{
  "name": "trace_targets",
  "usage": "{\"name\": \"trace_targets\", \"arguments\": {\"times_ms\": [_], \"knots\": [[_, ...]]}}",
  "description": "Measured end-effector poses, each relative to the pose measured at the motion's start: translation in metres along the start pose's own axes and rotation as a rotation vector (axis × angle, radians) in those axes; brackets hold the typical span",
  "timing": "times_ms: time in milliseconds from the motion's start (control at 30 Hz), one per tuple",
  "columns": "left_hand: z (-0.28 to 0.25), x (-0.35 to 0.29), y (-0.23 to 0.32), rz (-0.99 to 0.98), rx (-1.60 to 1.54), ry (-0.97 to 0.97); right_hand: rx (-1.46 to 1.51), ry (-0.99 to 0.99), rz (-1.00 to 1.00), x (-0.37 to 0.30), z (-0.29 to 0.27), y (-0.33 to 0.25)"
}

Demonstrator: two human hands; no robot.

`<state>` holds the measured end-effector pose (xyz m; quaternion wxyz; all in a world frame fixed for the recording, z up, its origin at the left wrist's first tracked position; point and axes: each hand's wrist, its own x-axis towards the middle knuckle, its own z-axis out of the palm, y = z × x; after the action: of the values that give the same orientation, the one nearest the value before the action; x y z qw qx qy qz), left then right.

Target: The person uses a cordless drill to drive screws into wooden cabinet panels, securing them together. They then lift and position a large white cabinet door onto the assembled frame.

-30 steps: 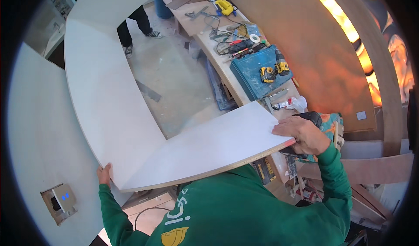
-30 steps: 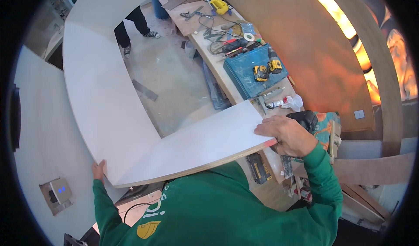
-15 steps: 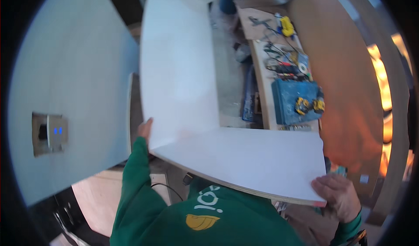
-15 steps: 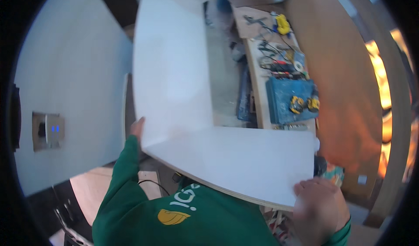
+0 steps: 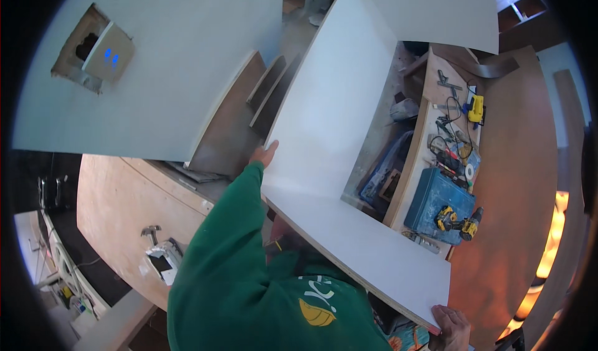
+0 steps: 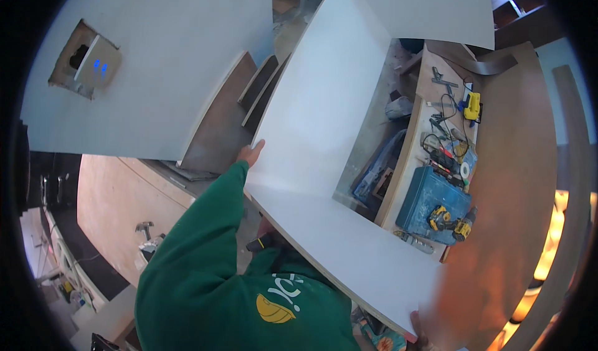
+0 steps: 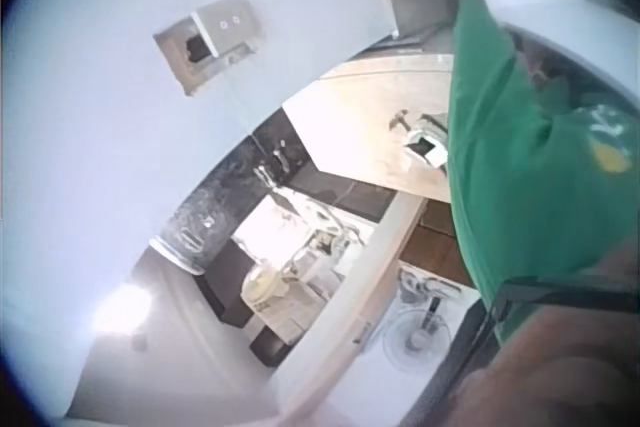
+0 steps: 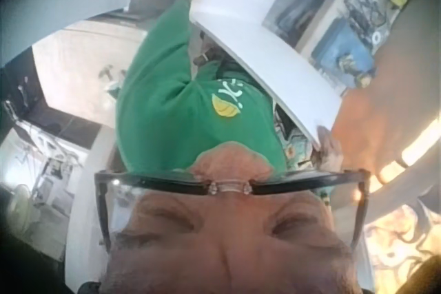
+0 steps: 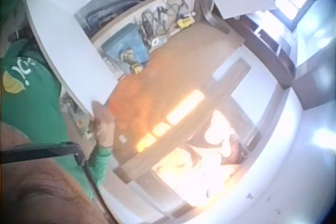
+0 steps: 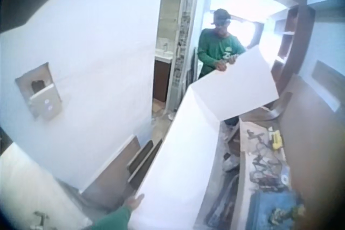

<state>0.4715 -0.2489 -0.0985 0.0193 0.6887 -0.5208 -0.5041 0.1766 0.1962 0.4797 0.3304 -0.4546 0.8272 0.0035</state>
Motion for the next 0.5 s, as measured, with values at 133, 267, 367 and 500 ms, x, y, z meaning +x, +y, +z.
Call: {"name": "trace_targets", "arguments": {"times_ms": [133, 267, 367, 500], "knots": [[0.003, 0.002, -0.005, 0.001, 0.0, 0.032, -0.165, 0.02, -0.307, 0.023, -0.011, 0.0], [0.015, 0.012, -0.01, 0.016, -0.038, 0.057, 0.182, 0.048, -0.212, 0.038, 0.013, 0.024], [0.02, 0.016, -0.013, 0.018, -0.057, 0.056, 0.048, 0.061, -0.202, 0.06, 0.044, 0.103], [0.016, 0.019, -0.021, 0.024, -0.1, 0.058, -0.167, -0.06, -0.318, 0.081, 0.05, 0.15]]}}
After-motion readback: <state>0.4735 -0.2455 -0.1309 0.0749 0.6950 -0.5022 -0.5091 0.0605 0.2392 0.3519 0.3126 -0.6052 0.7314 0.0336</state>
